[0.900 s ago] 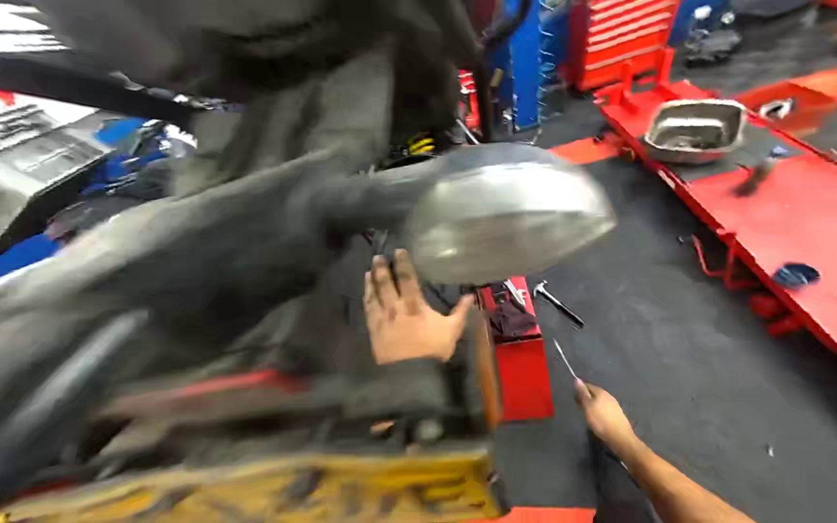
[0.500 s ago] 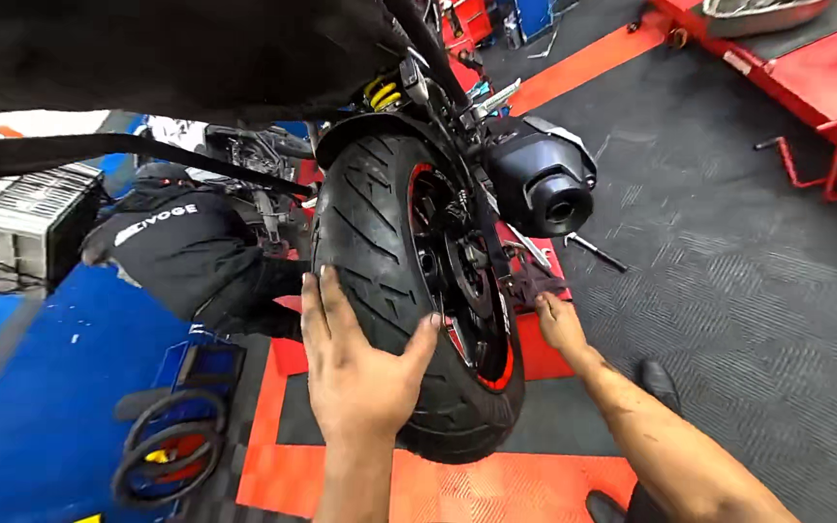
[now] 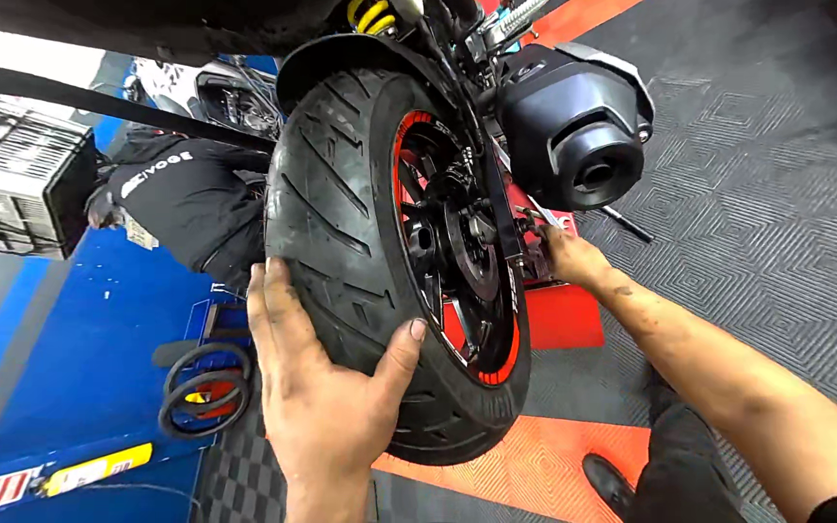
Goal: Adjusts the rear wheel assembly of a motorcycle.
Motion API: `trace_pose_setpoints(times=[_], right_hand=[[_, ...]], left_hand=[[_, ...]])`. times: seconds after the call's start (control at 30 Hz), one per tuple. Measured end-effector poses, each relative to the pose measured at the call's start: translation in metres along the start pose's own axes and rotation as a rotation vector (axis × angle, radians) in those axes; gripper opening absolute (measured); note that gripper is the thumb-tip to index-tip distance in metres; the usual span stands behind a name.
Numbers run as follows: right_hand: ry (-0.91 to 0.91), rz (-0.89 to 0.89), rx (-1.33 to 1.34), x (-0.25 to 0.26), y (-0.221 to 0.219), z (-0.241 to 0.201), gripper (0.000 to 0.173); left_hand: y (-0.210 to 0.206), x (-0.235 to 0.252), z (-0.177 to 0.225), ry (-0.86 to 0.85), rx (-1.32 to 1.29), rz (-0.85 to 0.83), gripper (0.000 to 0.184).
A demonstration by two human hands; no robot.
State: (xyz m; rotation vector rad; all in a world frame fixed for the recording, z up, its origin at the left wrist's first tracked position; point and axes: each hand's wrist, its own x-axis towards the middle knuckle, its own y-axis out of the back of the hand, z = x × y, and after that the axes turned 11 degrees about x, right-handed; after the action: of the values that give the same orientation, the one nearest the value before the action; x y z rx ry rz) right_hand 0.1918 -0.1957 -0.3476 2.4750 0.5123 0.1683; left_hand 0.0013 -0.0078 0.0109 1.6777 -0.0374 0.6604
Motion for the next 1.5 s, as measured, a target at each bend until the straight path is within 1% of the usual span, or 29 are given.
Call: trace_pose_setpoints(times=[0.13,0.2,0.3,0.37,0.47,0.5,0.57,0.6,0.67,0.73,0.77,0.8,0.83,0.87,0.93,1.0,1.07,1.1,1.2,1.27,1.4,1.5], right_hand=[[0.028,-0.066,0.002,-0.031,-0.01,-0.009,0.035],[0.004,-0.086,0.013,-0.036,-0.012,-0.012,0.033],[-0.033,-0.055,0.012,-0.016,-0.011,-0.006,0.033],[0.002,-0.025,0.004,0.006,-0.008,0.001,0.035],[0.013,-0.061,-0.028,0.019,0.001,-0.002,0.032],[-0.002,-0.079,-0.04,0.012,0.001,-0.006,0.032],[-0.076,-0.126,0.021,-0.025,0.001,-0.026,0.036],[-0.142,-0.165,0.133,-0.048,0.005,-0.044,0.035],[-0.315,-0.274,0.519,-0.086,0.027,-0.088,0.033],[-0.484,-0.383,1.121,-0.108,0.062,-0.132,0.028],[-0.533,-0.429,1.417,-0.112,0.077,-0.148,0.021],[-0.567,-0.44,1.646,-0.113,0.088,-0.16,0.015],[-0.59,-0.422,1.778,-0.114,0.092,-0.165,0.013],[-0.593,-0.394,1.808,-0.118,0.089,-0.165,0.009],[-0.584,-0.323,1.655,-0.137,0.063,-0.15,0.008],[-0.613,-0.241,1.444,-0.157,0.026,-0.126,0.012],[-0.624,-0.2,1.238,-0.161,-0.001,-0.102,0.016],[-0.595,-0.184,1.104,-0.157,-0.009,-0.092,0.017],[-0.375,-0.145,0.627,-0.121,-0.021,-0.059,0.019],[-0.256,-0.149,0.382,-0.091,-0.023,-0.042,0.021],[-0.155,-0.156,0.127,-0.047,-0.019,-0.018,0.022],[-0.097,-0.154,0.081,-0.04,-0.009,-0.005,0.027]], left_hand=[[-0.001,0.0,0.0,0.008,0.02,0.008,0.126],[-0.001,-0.001,0.0,0.015,0.023,0.006,0.125],[-0.001,-0.002,0.002,0.021,0.025,0.009,0.126],[-0.002,-0.003,0.002,0.025,0.029,0.013,0.125],[-0.002,-0.003,0.002,0.018,0.024,0.016,0.126],[-0.002,-0.003,0.002,0.012,0.023,0.017,0.126],[-0.001,-0.003,0.001,-0.005,0.016,0.018,0.126],[-0.001,-0.003,0.001,-0.012,0.012,0.018,0.126],[-0.001,-0.003,0.0,-0.015,0.009,0.025,0.126],[-0.001,-0.003,0.0,-0.022,0.002,0.022,0.127],[0.0,-0.003,0.0,-0.025,0.003,0.02,0.127],[0.0,-0.003,0.0,-0.026,0.008,0.018,0.127],[0.0,-0.004,0.0,-0.027,0.01,0.017,0.127],[0.0,-0.005,0.0,-0.03,0.003,0.018,0.127],[-0.001,-0.003,-0.001,-0.047,-0.025,0.02,0.127],[-0.002,-0.003,-0.002,-0.064,-0.043,0.036,0.127],[-0.002,-0.002,-0.003,-0.068,-0.04,0.042,0.127],[-0.001,-0.003,-0.003,-0.065,-0.038,0.041,0.126],[0.0,-0.003,-0.002,-0.05,-0.036,0.036,0.126],[-0.001,-0.002,-0.004,-0.046,-0.044,0.037,0.127],[-0.002,-0.001,-0.006,-0.054,-0.066,0.035,0.124],[-0.003,-0.004,-0.006,-0.054,-0.077,0.044,0.124]])
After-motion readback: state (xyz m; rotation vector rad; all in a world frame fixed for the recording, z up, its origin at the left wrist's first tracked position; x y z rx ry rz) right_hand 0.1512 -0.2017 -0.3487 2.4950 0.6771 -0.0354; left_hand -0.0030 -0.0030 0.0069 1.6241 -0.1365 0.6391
